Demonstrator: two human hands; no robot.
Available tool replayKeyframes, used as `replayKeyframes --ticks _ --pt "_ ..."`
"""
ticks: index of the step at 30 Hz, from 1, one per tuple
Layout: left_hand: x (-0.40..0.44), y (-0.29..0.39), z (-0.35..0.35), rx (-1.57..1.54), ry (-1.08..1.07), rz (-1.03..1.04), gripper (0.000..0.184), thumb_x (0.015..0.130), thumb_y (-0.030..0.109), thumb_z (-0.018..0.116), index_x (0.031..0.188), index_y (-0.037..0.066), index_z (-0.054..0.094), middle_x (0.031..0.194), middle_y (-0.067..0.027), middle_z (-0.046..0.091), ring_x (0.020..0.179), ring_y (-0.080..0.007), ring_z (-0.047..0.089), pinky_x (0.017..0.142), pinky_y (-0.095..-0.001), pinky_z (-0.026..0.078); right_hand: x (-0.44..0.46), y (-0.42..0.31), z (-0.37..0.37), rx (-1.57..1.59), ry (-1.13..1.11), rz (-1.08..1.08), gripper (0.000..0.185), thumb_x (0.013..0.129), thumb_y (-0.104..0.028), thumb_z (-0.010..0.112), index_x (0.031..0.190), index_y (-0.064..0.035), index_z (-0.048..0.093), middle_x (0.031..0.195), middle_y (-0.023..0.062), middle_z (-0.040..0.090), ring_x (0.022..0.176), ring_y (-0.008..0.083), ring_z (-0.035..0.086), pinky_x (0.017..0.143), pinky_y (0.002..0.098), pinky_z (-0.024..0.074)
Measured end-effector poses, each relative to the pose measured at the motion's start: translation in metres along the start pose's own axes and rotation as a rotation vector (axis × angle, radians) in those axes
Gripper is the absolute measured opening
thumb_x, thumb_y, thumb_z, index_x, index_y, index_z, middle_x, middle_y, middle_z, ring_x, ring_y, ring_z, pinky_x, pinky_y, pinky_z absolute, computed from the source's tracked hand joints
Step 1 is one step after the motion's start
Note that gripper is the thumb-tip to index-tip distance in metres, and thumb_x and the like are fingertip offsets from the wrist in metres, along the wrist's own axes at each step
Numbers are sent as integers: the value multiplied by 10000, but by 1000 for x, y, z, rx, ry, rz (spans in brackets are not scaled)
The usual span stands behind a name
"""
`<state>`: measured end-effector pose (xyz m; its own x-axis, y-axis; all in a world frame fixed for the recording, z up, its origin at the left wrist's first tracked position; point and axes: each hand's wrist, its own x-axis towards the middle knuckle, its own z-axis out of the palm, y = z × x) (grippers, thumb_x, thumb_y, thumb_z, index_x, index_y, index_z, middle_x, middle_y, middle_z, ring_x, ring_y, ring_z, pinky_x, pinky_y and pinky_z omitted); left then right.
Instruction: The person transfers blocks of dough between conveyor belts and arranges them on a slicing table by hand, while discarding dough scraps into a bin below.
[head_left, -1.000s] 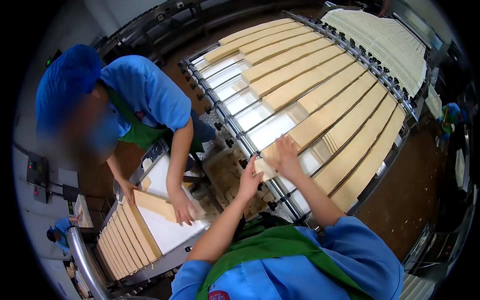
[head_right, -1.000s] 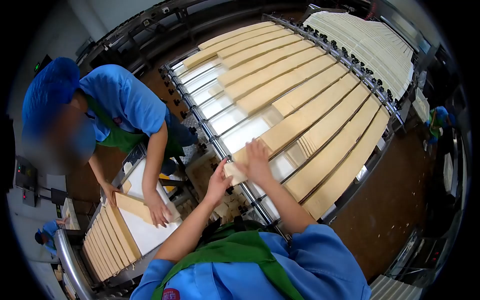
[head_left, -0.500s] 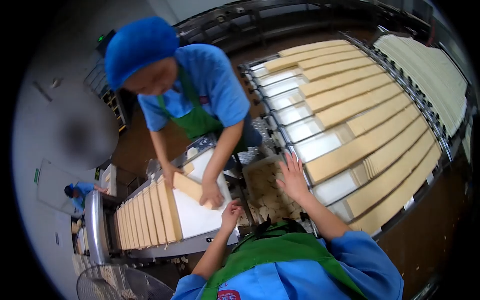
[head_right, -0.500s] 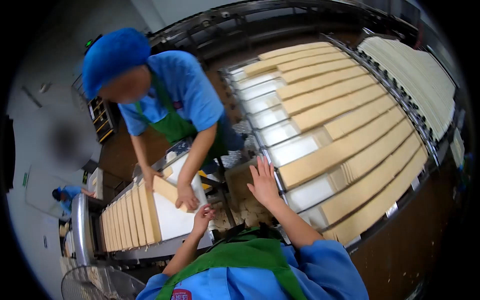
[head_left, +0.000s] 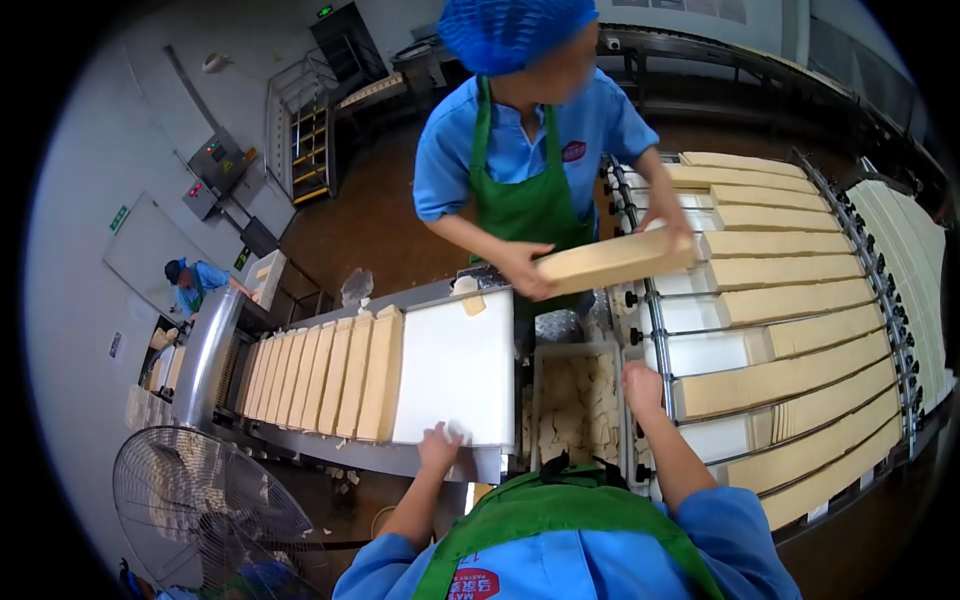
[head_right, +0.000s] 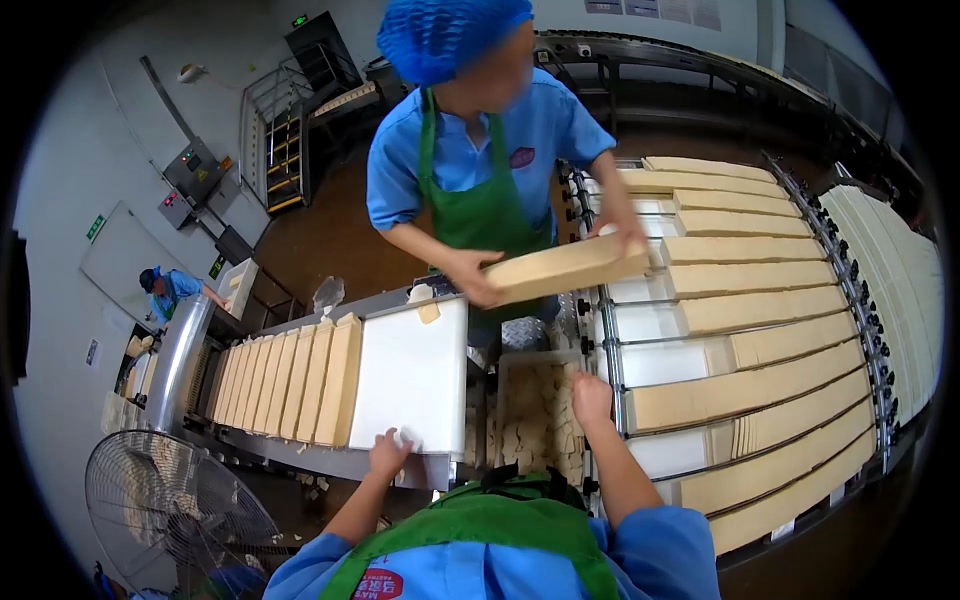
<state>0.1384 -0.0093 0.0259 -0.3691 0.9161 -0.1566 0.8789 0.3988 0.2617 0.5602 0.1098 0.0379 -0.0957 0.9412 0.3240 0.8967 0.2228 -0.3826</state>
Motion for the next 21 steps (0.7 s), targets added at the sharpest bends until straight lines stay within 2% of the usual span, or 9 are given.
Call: replayKeyframes --ticks 1,3,7,9,11,13,17,19,21 --pt "3 3 -1 -3 5 -2 509 806 406 636 1174 69 534 1085 -184 577 1010 -344 571 884 -471 431 1 0 1 -5 -27 9 98 703 -104 661 720 -65 573 731 123 610 699 312 616 606 422 495" --pt "4 16 1 92 -175 -29 636 791 493 620 1239 69 468 1095 -216 563 1009 -359 576 894 -486 419 0 -4 -3 -11 -42 17 131 691 -130 686 724 -66 577 737 125 615 697 313 618 608 417 497" --pt "7 39 34 -152 -83 100 529 816 392 629 1182 71 423 1020 -232 585 947 -399 591 811 -497 469 2 -10 -6 -21 -28 45 191 692 -196 724 744 -66 594 733 122 622 683 313 620 607 407 500" --pt "13 59 48 -102 -151 137 468 823 333 632 1144 69 416 962 -223 602 934 -404 589 779 -496 482 3 -11 -4 -22 -18 29 197 706 -214 725 754 -67 603 722 120 624 666 312 619 596 406 500" --pt "5 83 44 -232 -106 254 419 829 320 626 1116 54 479 891 -209 630 869 -380 611 789 -472 481 3 -9 2 -26 26 56 249 665 -207 754 681 -88 536 664 102 595 622 314 603 556 423 469" --pt "9 89 48 -259 -139 350 433 832 321 635 1148 51 515 845 -171 646 807 -334 634 754 -430 503 3 -10 4 -26 32 52 225 673 -193 743 678 -88 544 658 102 602 620 314 608 558 423 476" --pt "7 81 41 -564 -239 230 390 843 281 637 1148 51 562 822 -139 654 745 -270 649 700 -376 520 4 -9 5 -49 4 72 184 691 -188 723 701 -79 576 676 114 617 631 313 616 571 420 491" --pt "11 64 37 -623 -29 232 312 838 203 622 1112 57 591 816 -151 635 707 -271 632 668 -378 510 6 -12 2 -46 -28 57 181 708 -195 708 727 -70 580 691 122 619 642 309 619 576 416 496" --pt "10 42 24 -663 76 124 252 824 135 617 1061 49 611 798 -140 611 685 -254 614 646 -349 503 6 -15 -1 -75 -26 90 160 716 -191 697 705 -76 587 692 118 620 639 312 617 574 421 491"
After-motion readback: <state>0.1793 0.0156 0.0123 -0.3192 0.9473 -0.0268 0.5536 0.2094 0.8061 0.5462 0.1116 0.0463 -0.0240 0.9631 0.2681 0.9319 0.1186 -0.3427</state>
